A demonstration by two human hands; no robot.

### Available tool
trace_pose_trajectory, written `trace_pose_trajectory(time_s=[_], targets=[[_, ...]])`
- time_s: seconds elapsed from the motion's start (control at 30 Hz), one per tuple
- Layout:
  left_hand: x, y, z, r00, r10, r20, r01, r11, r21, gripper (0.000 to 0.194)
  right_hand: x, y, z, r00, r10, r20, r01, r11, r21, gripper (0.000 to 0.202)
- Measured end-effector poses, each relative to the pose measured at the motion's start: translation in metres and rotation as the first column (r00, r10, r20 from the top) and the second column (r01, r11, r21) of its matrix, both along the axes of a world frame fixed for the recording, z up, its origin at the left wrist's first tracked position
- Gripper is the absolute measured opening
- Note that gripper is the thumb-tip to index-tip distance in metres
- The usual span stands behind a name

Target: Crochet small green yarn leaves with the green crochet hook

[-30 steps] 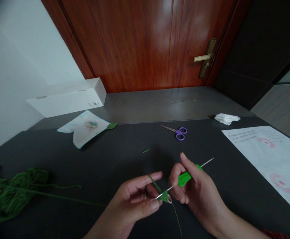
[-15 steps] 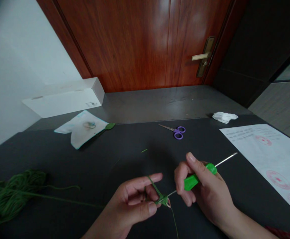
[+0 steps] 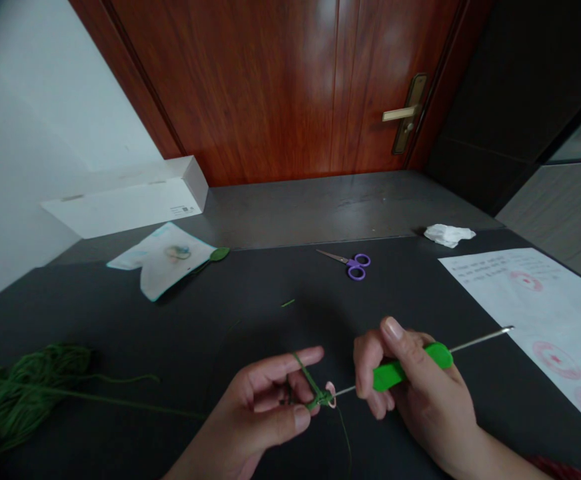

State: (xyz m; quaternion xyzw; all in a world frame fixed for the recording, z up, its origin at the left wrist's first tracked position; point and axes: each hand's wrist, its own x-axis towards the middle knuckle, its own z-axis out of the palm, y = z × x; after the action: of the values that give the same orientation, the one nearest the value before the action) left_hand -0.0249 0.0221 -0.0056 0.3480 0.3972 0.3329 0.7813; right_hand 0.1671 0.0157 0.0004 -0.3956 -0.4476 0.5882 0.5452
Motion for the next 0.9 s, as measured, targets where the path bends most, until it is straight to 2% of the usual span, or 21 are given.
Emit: trace_pose_trajectory(time_s=[0.33,0.47,0.77,0.9], targets=[[0.003,-0.003,0.005,0.998,0.064,0.01,-0.064,0.998,0.016,0.045,0.0,-0.002,0.0,1.0,-0.006,0.015,0.006,1.0,0.018,0.059],[0.001,-0.001,0.002,1.0,0.014,0.013,-0.014,1.0,0.021,0.046,0.002,-0.005,-0.002,0.999,-0.009,0.039,0.008,0.999,0.042,0.059],[0.002,0.0,0.006,0.995,0.078,-0.068,-0.074,0.995,0.072,0.04,0.001,-0.017,-0.002,0.984,-0.043,0.175,0.004,0.976,0.219,0.054],[0.001,0.002,0.0,0.993,0.071,-0.093,-0.059,0.99,0.129,0.039,-0.001,-0.018,-0.001,0.965,-0.082,0.249,-0.009,0.938,0.347,0.051]])
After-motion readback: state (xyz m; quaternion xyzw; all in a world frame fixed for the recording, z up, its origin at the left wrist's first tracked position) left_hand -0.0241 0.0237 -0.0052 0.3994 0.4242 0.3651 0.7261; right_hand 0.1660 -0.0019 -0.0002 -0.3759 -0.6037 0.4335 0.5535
